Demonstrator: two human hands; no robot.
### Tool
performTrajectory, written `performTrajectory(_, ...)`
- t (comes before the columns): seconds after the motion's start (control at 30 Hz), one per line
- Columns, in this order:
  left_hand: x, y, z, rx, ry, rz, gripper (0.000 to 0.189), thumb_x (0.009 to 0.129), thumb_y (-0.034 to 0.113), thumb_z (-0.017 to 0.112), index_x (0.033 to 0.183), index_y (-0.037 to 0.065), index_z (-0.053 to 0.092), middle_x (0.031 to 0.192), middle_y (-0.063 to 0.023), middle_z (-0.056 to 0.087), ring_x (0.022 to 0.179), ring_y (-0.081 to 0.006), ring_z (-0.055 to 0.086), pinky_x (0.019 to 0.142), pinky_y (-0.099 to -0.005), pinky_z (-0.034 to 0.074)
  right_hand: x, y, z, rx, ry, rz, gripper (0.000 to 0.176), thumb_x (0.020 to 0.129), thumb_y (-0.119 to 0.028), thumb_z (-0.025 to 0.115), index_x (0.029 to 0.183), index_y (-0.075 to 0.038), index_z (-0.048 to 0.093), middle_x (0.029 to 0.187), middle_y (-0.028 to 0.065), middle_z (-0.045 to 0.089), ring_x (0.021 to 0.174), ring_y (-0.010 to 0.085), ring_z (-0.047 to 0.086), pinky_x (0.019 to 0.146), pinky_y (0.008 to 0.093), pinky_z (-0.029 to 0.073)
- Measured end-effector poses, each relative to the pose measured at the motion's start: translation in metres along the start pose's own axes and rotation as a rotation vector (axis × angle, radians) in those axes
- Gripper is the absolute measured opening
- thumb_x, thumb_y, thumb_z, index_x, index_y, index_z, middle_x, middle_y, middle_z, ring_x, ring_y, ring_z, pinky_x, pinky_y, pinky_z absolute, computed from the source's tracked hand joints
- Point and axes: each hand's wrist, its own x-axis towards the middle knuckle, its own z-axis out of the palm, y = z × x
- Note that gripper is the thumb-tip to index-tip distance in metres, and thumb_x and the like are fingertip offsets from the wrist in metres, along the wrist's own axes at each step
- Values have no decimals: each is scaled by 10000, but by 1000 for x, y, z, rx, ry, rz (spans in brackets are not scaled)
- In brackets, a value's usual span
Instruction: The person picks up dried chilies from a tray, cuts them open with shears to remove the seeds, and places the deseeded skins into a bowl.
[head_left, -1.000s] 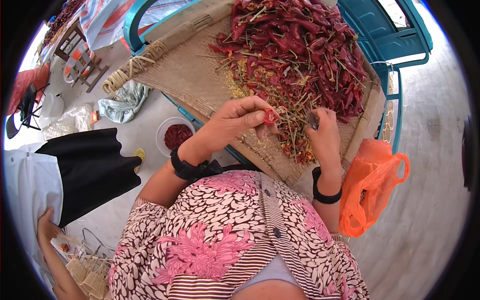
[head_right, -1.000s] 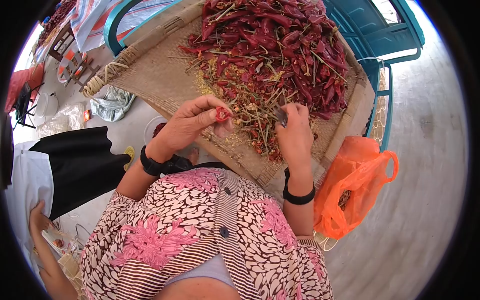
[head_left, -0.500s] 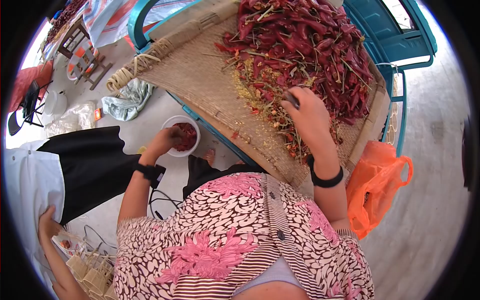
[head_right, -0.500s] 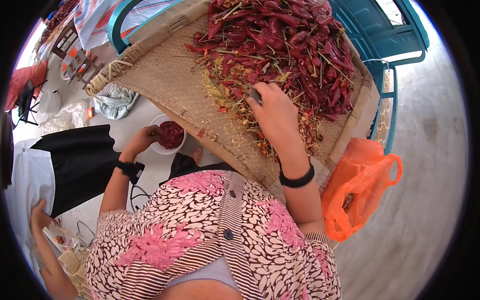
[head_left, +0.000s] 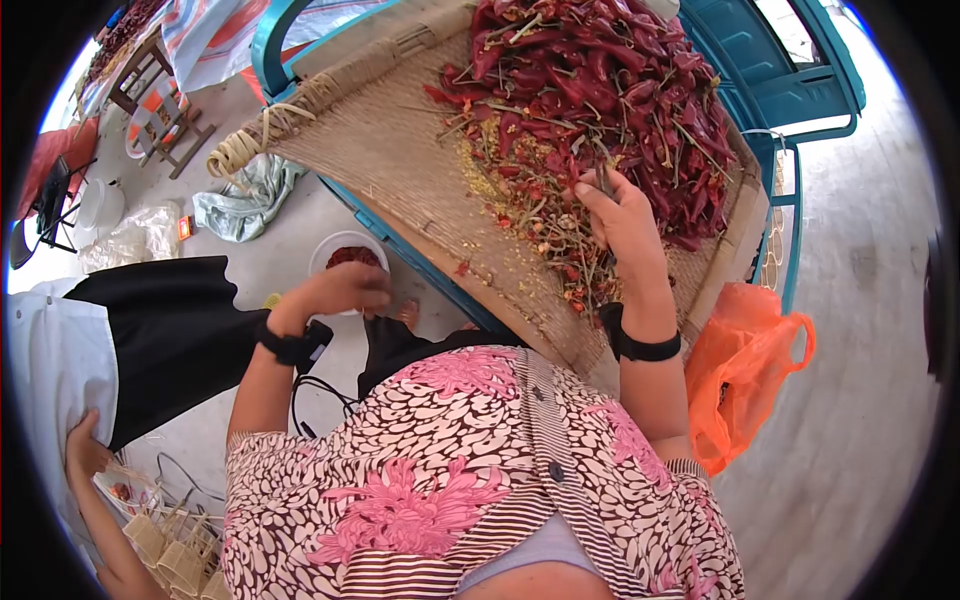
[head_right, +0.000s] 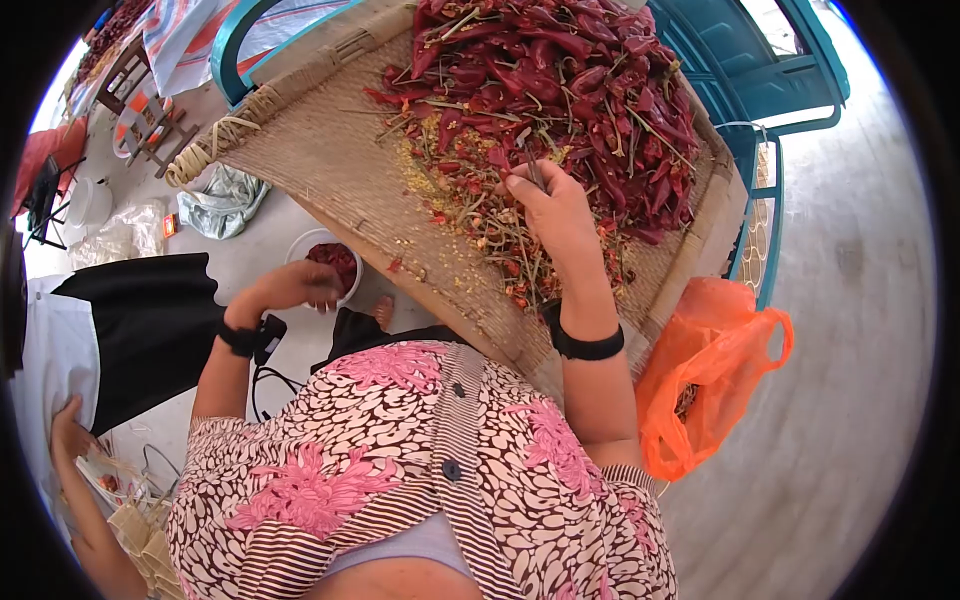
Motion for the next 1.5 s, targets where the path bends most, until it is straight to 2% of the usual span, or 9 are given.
performTrajectory(0.17,-34,113,1,30,-119,303,156,930,134,570,997,5,626,778,-38,628,662,-98,570,593,-261,457,-9,2,-2,91,15,-33,162,886,-128,636,1003,-24,593,822,18,639,472,19,378,432,207,300)
performTrajectory(0.5,57,172,22,97,721,733,252,886,103,626,1110,-11,607,879,-90,635,733,-128,588,643,-276,487,-21,-2,9,-46,-30,-100,137,874,-125,658,973,-37,624,798,-36,587,711,40,509,627,216,405)
performTrajectory(0.6,73,170,28,-196,540,582,328,881,94,633,1190,5,575,956,-92,627,737,-135,591,669,-274,493,-21,-6,16,-154,-63,-153,177,910,-170,617,1016,-29,633,828,13,622,778,88,559,703,256,444)
performTrajectory(0.73,92,157,14,600,1047,487,234,837,99,638,1056,29,595,972,-135,580,872,-309,613,733,-411,498,22,4,17,-642,185,-381,226,916,-213,578,1083,-68,623,931,125,637,847,270,633,757,392,484)
performTrajectory(0.8,96,156,12,517,1037,433,192,828,102,631,1004,33,596,962,-151,568,909,-355,585,756,-446,484,48,5,22,-851,231,-477,225,902,-198,584,1099,-97,621,997,141,624,890,328,637,764,441,491)
performTrajectory(1.1,100,137,8,447,904,392,191,827,104,621,1008,43,607,981,-167,557,916,-376,569,773,-448,470,83,-7,44,-1217,172,-355,276,845,-214,655,1112,-149,621,1040,132,557,935,342,608,798,457,491)
performTrajectory(1.3,96,143,11,289,979,447,229,828,110,628,1041,29,598,962,-177,567,926,-372,575,778,-450,471,49,1,15,-960,60,-540,240,838,-173,669,1054,-81,618,954,127,590,730,274,633,678,417,491)
performTrajectory(1.4,89,156,14,108,939,512,290,840,105,650,1115,33,597,998,-148,591,911,-294,586,773,-392,476,26,-10,7,-203,-2,-182,234,853,-184,684,1025,-40,615,783,49,593,546,141,556,521,303,439)
performTrajectory(1.5,81,174,19,77,884,668,337,850,102,665,1169,24,591,1048,-119,609,907,-211,592,768,-329,482,9,-5,9,211,20,-146,186,903,-189,658,1005,-38,620,646,-18,548,446,43,437,408,207,317)
